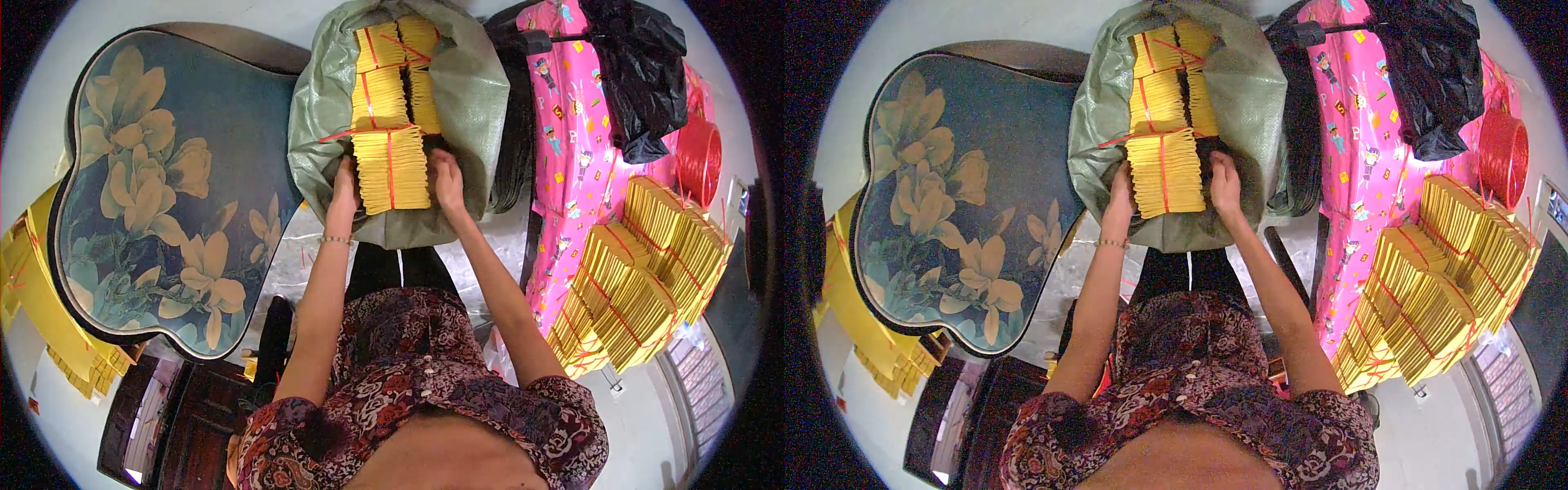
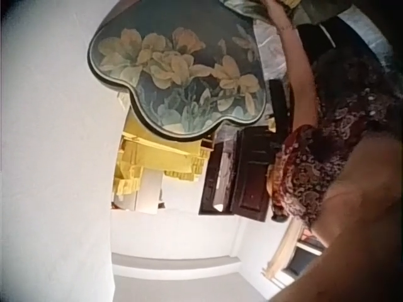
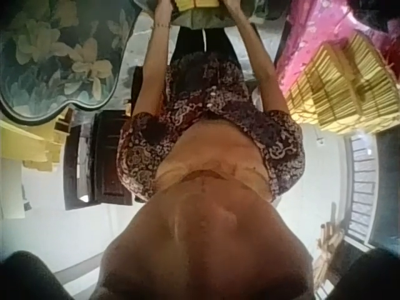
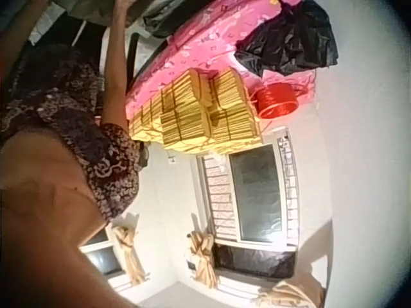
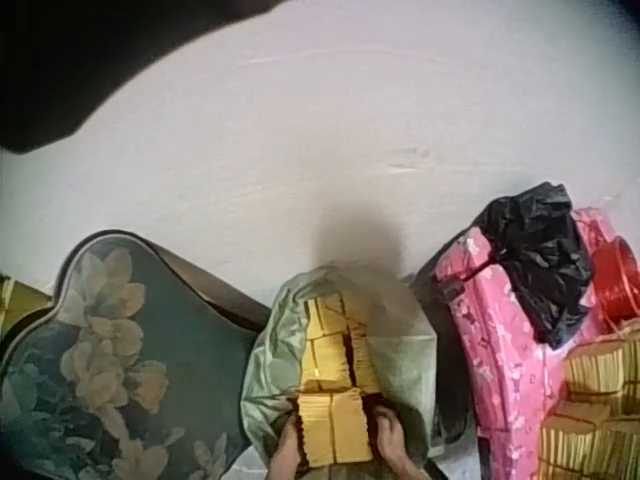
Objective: Packing bundles of yellow paper tied with red string into a large green woven sack.
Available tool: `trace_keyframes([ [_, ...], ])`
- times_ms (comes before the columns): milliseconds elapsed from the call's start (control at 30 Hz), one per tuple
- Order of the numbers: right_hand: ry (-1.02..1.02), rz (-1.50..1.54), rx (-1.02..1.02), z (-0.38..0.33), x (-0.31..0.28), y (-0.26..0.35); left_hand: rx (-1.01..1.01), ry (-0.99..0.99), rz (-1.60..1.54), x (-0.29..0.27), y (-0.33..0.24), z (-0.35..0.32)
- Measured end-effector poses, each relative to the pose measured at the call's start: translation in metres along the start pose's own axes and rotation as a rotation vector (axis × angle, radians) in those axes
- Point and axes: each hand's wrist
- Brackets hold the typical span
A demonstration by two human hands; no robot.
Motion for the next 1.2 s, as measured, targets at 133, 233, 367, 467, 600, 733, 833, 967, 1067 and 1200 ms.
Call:
trace_keyframes([
  [133,0.557,-0.542,-0.052,0.010,-0.004,-0.006,-0.111,-0.021,-0.058,-0.014,0.009,-0.007],
  [233,0.747,-0.605,-0.240,0.008,-0.013,0.001,0.057,0.222,0.164,-0.035,0.018,-0.010],
  [367,0.811,-0.807,-0.305,0.015,-0.012,0.000,0.132,0.401,0.534,-0.056,0.023,-0.004],
  [467,0.918,-0.897,-0.183,0.013,-0.007,0.008,0.412,0.493,1.126,-0.070,0.028,0.000],
  [600,0.832,-1.032,-0.352,0.016,-0.010,-0.007,0.549,0.376,1.346,-0.060,0.040,0.009],
  [733,0.736,-1.077,-0.377,0.019,-0.016,-0.014,0.609,0.393,1.374,-0.053,0.045,0.012],
  [833,0.741,-1.109,-0.213,0.012,-0.003,0.003,0.555,0.310,1.227,-0.072,0.045,0.022],
  [967,0.718,-1.142,-0.245,0.012,0.004,-0.003,0.340,0.411,1.165,-0.083,0.034,0.039],
  [1067,0.795,-0.962,-0.289,0.017,-0.007,-0.003,0.372,0.487,1.263,-0.073,0.030,0.013],
  [1200,0.725,-0.583,-0.250,0.036,-0.042,-0.015,0.135,0.392,0.640,-0.025,0.020,-0.009],
])
Point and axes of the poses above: each hand's wrist, its own z-axis towards the middle knuckle, its own x-axis out of the palm, y = z × x, and after that the axes turned 1 degree about y, right-handed
